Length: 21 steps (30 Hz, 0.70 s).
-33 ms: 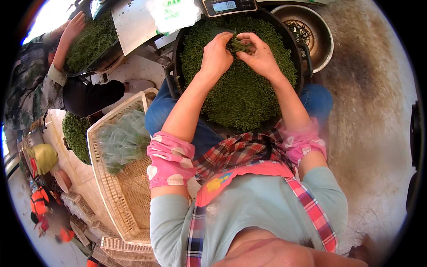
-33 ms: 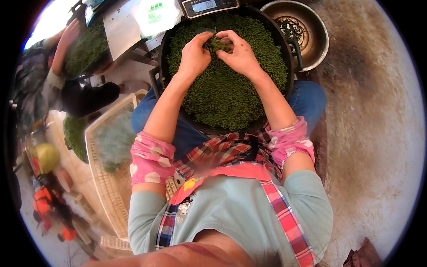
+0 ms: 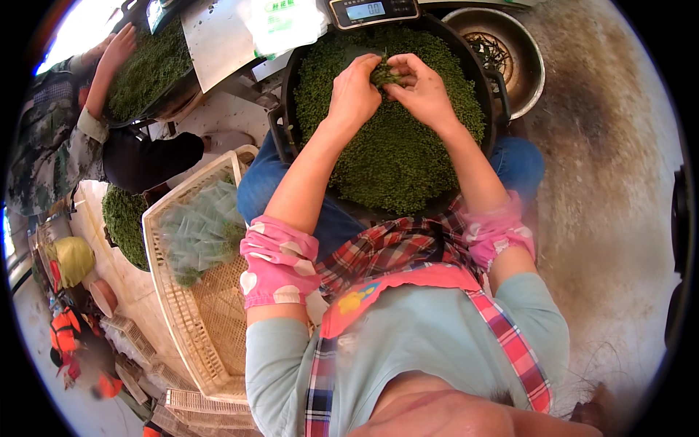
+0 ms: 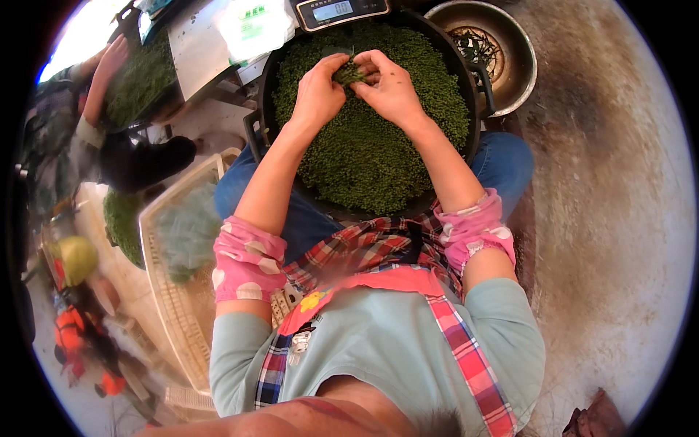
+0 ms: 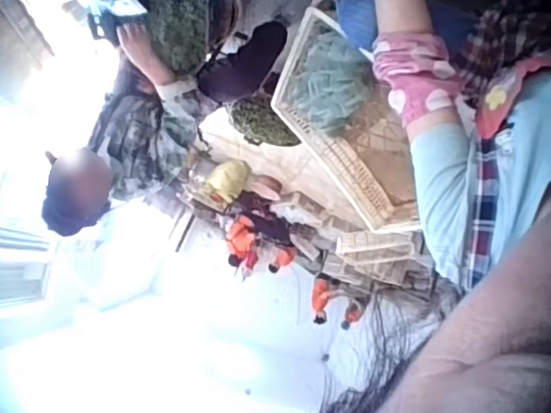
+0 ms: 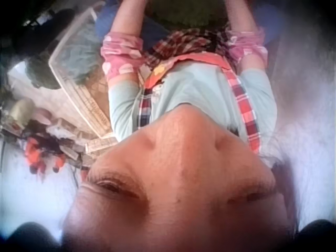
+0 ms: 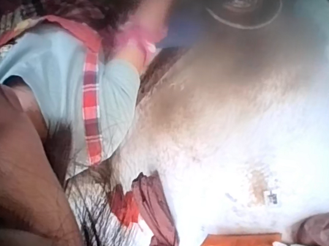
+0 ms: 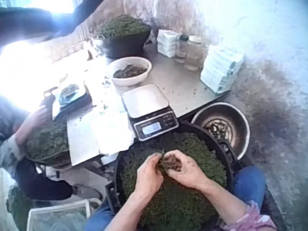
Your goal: The person scoops green leafy vegetables from a large bowl into small plastic bags, weighs each bag on a digital scale, and places the finished packages into a basket. The process is repeated continuously throughout the clip.
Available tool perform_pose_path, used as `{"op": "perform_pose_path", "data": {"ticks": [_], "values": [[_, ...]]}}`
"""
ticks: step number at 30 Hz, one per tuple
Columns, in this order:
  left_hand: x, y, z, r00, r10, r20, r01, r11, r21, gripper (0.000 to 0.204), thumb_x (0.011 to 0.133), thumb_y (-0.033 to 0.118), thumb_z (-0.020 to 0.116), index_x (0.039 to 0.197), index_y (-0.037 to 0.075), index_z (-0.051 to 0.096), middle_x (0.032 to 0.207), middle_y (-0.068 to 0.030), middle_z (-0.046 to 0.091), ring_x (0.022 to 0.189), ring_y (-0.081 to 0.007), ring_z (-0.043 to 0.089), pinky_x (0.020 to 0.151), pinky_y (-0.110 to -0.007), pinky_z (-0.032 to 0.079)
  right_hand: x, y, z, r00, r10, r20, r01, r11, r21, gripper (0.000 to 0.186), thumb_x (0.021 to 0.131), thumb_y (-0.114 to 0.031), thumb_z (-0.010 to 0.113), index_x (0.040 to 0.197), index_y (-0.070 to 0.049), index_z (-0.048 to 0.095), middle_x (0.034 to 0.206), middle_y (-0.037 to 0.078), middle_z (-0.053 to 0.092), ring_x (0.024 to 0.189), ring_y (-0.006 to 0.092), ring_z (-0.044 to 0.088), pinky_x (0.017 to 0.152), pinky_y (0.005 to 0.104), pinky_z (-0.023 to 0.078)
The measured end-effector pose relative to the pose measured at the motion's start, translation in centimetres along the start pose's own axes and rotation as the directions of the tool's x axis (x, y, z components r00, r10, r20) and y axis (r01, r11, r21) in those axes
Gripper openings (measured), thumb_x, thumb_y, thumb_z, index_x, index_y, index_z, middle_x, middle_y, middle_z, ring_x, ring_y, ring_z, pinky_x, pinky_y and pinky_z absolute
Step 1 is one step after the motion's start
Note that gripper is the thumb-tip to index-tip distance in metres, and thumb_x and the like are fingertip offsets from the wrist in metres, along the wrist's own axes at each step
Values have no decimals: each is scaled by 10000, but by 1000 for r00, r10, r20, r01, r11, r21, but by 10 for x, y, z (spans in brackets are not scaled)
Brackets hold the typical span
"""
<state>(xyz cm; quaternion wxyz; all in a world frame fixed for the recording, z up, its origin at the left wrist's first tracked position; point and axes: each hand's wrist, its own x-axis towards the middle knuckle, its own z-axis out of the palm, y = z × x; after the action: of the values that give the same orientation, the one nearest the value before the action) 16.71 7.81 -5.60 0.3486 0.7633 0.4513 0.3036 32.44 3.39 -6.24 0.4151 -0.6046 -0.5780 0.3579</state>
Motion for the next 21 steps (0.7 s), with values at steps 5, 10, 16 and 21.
{"op": "perform_pose_path", "data": {"ticks": [5, 10, 16, 21], "values": [[0, -7, 3, 1000, 4, 11, -4, 1000, 3, 515, 731, -70, 521, 1231, 11, 615, 1267, -161, 615, 1135, -339, 605, 922, -393, 509, 11, -8, 5, 997, 7, -83, -39, 922, -385, 270, 787, -204, 709, 1023, -89, 645, 1147, 95, 659, 763, 221, 688, 694, 350, 553], [2, -7, -3, 998, 5, 59, 0, 997, -74, 528, 716, -62, 536, 1232, 6, 619, 1212, -185, 644, 1058, -331, 646, 867, -367, 526, -16, -18, -2, 974, -94, 205, 168, 911, -376, 306, 786, -200, 669, 1078, -109, 666, 1119, 100, 670, 801, 307, 684, 736, 415, 554], [-2, -1, -4, 990, -31, 134, 36, 999, -34, 457, 711, -74, 546, 1153, -22, 649, 1209, -220, 626, 1120, -371, 603, 947, -422, 495, 10, 17, 11, 852, 105, 512, 262, 763, -591, 302, 779, -191, 667, 1058, -77, 642, 1103, 117, 652, 912, 353, 658, 794, 476, 538], [6, 5, -20, 984, -65, 168, 96, 978, -187, 472, 728, -59, 532, 1183, -10, 648, 1083, -204, 689, 941, -288, 674, 822, -371, 520, 0, -32, -12, 930, -146, 337, 297, 838, -458, 256, 805, -185, 679, 1042, -90, 659, 1135, 88, 647, 903, 343, 662, 781, 471, 543]]}}
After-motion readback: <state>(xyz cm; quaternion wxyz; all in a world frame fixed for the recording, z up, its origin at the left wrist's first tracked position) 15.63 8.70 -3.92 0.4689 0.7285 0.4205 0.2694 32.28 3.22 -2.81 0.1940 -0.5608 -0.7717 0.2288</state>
